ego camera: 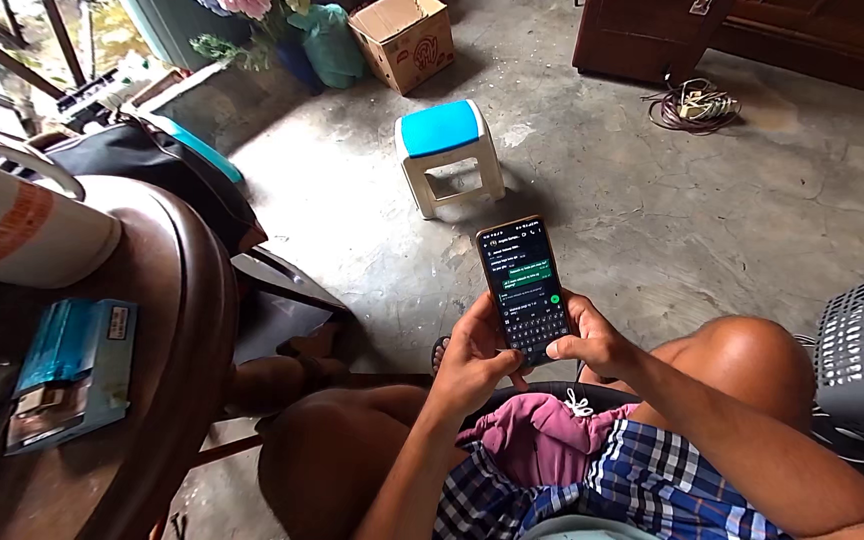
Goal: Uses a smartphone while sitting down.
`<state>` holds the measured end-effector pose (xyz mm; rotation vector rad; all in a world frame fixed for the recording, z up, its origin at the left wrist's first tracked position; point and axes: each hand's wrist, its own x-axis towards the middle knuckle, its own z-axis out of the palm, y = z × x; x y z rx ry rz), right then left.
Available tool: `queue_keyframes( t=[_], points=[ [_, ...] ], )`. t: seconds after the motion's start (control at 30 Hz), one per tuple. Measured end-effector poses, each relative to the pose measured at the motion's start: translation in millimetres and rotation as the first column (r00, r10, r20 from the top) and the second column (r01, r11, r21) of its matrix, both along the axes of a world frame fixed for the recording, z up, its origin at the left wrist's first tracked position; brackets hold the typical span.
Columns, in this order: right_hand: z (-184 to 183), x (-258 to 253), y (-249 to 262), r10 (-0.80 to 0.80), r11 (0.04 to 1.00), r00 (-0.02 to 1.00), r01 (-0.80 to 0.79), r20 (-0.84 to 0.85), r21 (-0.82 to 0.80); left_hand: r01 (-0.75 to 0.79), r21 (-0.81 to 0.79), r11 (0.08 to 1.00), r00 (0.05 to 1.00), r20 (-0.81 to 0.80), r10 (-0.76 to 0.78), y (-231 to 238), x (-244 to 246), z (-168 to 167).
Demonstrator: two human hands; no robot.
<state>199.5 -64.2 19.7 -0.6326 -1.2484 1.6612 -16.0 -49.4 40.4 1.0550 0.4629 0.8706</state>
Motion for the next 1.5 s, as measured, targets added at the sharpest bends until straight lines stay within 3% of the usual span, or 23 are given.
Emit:
queue_keyframes(
  t=[0.23,0.8,0.97,1.13,1.3,1.5],
  points=[
    [3,0,-1,0.009,1.000,1.000,-0.009,0.006,-0.021,-0.076,-0.084,0.994,0.997,-0.026,0.074,-1,3,4],
    [0,-1,0,-0.011,1.000,1.000,0.011,-0.011,-0.007,-0.049,-0.055,0.997,0.999,0.014,0.049,0,0,2],
    [5,-10,-2,-0.149,0.989,0.989,0.149,0.027,-0.009,0.000,0.004,1.000,1.000,0.005,0.000,1,1,-1],
    [-2,-2,0,-0.028,1.000,0.999,0.028,-0.016,0.007,0.001,0.024,1.000,1.000,-0.021,0.000,1,-1,0],
    [-2,-1,1,-0.023,1.000,1.000,0.023,-0.019,0.002,0.001,0.021,1.000,1.000,0.000,-0.001,1,-1,0],
    [5,-7,0,-0.171,0.982,0.983,0.176,0.072,-0.069,0.001,0.020,1.000,1.000,0.000,-0.001,1,-1,1]
  ],
)
